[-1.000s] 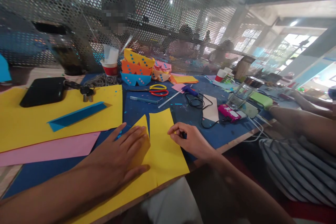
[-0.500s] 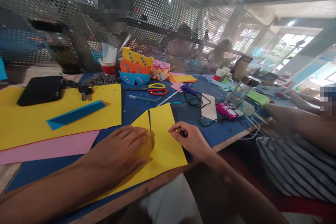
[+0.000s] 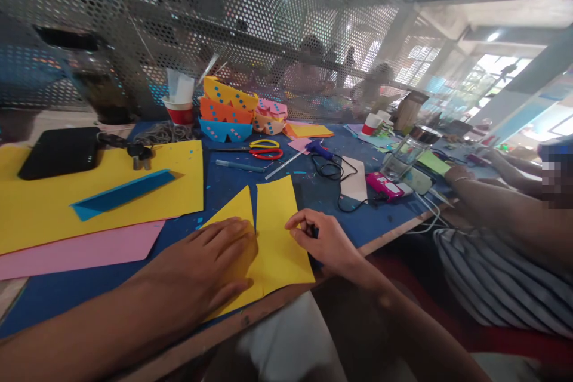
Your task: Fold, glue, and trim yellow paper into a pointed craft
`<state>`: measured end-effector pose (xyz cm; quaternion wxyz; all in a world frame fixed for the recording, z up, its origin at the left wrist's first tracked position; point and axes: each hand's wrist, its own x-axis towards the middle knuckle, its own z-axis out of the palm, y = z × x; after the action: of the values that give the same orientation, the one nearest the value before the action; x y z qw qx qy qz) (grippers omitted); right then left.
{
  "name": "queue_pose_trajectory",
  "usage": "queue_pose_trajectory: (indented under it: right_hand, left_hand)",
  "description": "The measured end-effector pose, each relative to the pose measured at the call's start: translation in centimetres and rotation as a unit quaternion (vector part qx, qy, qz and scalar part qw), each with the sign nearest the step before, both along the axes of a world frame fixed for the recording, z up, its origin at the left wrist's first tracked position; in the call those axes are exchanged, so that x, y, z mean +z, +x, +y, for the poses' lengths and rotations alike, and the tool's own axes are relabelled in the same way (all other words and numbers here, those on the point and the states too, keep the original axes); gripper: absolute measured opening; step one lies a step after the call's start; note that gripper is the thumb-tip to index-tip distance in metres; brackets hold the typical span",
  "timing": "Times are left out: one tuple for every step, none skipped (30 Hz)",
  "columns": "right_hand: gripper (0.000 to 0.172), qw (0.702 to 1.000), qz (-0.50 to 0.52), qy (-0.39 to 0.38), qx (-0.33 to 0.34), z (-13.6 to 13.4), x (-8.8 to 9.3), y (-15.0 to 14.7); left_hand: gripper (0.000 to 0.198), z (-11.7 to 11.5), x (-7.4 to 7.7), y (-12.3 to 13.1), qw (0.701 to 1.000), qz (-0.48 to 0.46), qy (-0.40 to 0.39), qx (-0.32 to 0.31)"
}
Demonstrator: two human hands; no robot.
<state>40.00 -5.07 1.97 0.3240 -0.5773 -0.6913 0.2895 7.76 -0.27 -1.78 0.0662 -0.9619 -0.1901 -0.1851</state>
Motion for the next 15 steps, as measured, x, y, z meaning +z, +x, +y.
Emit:
queue_pose_trajectory:
  right_hand:
    - [0.013,1.0,0.003,0.0,-0.001,0.0,0.0,0.0]
    - [0.014,1.0,0.006,0.002,-0.002,0.0,0.1,0.0]
    - [0.014,1.0,0.01,0.005,-0.002,-0.1,0.2,0.0]
    - [0.013,1.0,0.012,0.009,-0.002,-0.2,0.2,0.1]
    - [0.012,1.0,0.013,0.013,-0.001,-0.3,0.3,0.1]
    - [0.012,1.0,0.013,0.015,0.0,-0.5,0.3,0.1]
    - [0.014,1.0,0.012,0.015,0.002,-0.7,0.4,0.2]
    - [0.017,1.0,0.011,0.014,0.004,-1.0,0.4,0.2]
    - [0.019,1.0,0.01,0.014,0.006,-1.2,0.4,0.3]
    - [0.02,1.0,0.008,0.015,0.006,-1.4,0.3,0.3]
    - [0.019,1.0,0.005,0.016,0.006,-1.6,0.3,0.3]
    - [0.018,1.0,0.001,0.017,0.004,-1.8,0.2,0.3]
    - [0.017,1.0,-0.003,0.019,0.0,-1.9,0.1,0.3]
    - [0.016,1.0,-0.007,0.021,-0.004,-1.9,0.0,0.2]
    - [0.016,1.0,-0.009,0.02,-0.008,-1.8,-0.1,0.2]
  left_hand:
    - [0.063,-0.1,0.0,0.1,1.0,0.003,-0.001,0.0]
    - [0.063,-0.2,0.0,0.1,1.0,0.005,-0.002,0.002]
    - [0.062,-0.2,0.0,0.1,1.0,0.003,-0.001,0.004]
    - [0.061,-0.3,0.0,0.0,1.0,0.004,-0.001,0.006]
    - [0.058,-0.2,0.0,0.0,1.0,0.004,-0.002,0.006]
    - [0.054,-0.2,-0.1,-0.1,1.0,0.005,-0.007,0.001]
    - [0.051,-0.1,-0.3,-0.1,1.0,0.01,-0.014,-0.007]
    - [0.048,0.0,-0.5,-0.2,1.0,0.013,-0.02,-0.014]
    - [0.047,0.1,-0.6,-0.2,0.999,0.014,-0.023,-0.017]
    - [0.046,0.2,-0.8,-0.1,1.0,0.013,-0.023,-0.015]
    - [0.046,0.2,-1.0,-0.1,1.0,0.01,-0.021,-0.009]
    - [0.046,0.1,-1.0,0.1,1.0,0.008,-0.019,-0.002]
    - [0.046,-0.1,-1.0,0.2,1.0,0.003,-0.015,0.005]
    - [0.047,-0.3,-0.8,0.3,1.0,-0.003,-0.01,0.01]
    - [0.049,-0.6,-0.6,0.4,1.0,-0.008,-0.008,0.013]
